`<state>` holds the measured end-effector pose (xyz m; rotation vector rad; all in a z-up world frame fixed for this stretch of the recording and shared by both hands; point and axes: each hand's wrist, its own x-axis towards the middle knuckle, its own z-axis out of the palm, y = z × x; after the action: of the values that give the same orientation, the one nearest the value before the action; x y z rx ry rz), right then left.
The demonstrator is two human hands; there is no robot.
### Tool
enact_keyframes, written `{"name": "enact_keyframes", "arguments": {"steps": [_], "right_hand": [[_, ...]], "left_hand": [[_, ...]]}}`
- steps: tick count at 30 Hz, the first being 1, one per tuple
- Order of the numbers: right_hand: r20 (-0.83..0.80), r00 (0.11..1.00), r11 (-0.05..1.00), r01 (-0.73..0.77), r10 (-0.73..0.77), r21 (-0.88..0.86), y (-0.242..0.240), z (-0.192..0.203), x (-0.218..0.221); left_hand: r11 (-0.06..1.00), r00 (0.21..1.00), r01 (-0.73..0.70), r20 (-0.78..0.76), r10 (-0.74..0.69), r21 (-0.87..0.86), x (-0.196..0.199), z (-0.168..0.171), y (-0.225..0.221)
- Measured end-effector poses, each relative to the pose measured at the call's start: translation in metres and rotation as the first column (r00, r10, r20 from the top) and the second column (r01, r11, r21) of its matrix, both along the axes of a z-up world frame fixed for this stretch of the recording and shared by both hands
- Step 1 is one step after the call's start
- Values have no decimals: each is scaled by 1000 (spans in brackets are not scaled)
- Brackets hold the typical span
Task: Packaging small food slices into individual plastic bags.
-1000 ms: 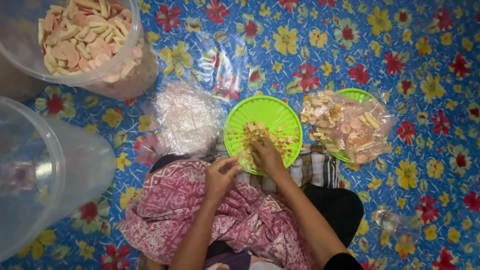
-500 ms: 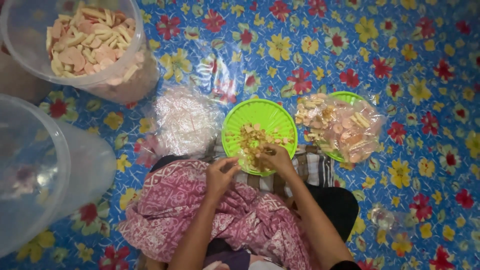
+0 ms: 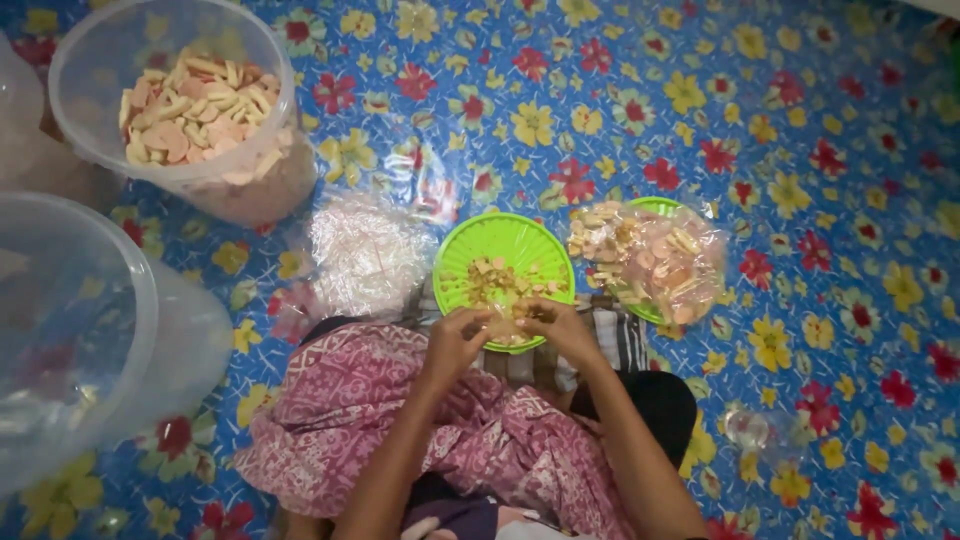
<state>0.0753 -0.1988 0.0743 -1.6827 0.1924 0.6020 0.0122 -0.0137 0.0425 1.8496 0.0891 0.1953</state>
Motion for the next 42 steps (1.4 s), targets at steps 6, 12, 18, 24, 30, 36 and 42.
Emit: {"name": "enact_keyframes", "arguments": {"steps": [6,12,18,24,30,36,42], "right_hand": [[89,994,997,-64,68,-52,-10,19,-10],[172,978,989,-105,121,-104,-16,37,-15],[209,974,993,-69,87,-90,-20,30,-17],[225,971,993,-60,82,-99,-18,38,-19],[223,967,983,-91,126,-158,-17,26,-14],[217,952,943,-145,215,-301,-14,18,-10],[230,959,964,-108,166,-244,-14,12,-3]], "left_hand": [[997,997,76,-11,-76,28,1,15,-7],[995,995,101,-14,-101,-9,-1,37,-12],[965,994,84,-42,-97,-249,2,20,-19],[905,994,77,-39,-103,-418,3,31,-19],[901,995,45,-57,-77,-432,3,35,-13],[995,995,97,-22,-98,-36,11,25,-14],[993,994,103,-53,-100,60,16,27,-16]]}}
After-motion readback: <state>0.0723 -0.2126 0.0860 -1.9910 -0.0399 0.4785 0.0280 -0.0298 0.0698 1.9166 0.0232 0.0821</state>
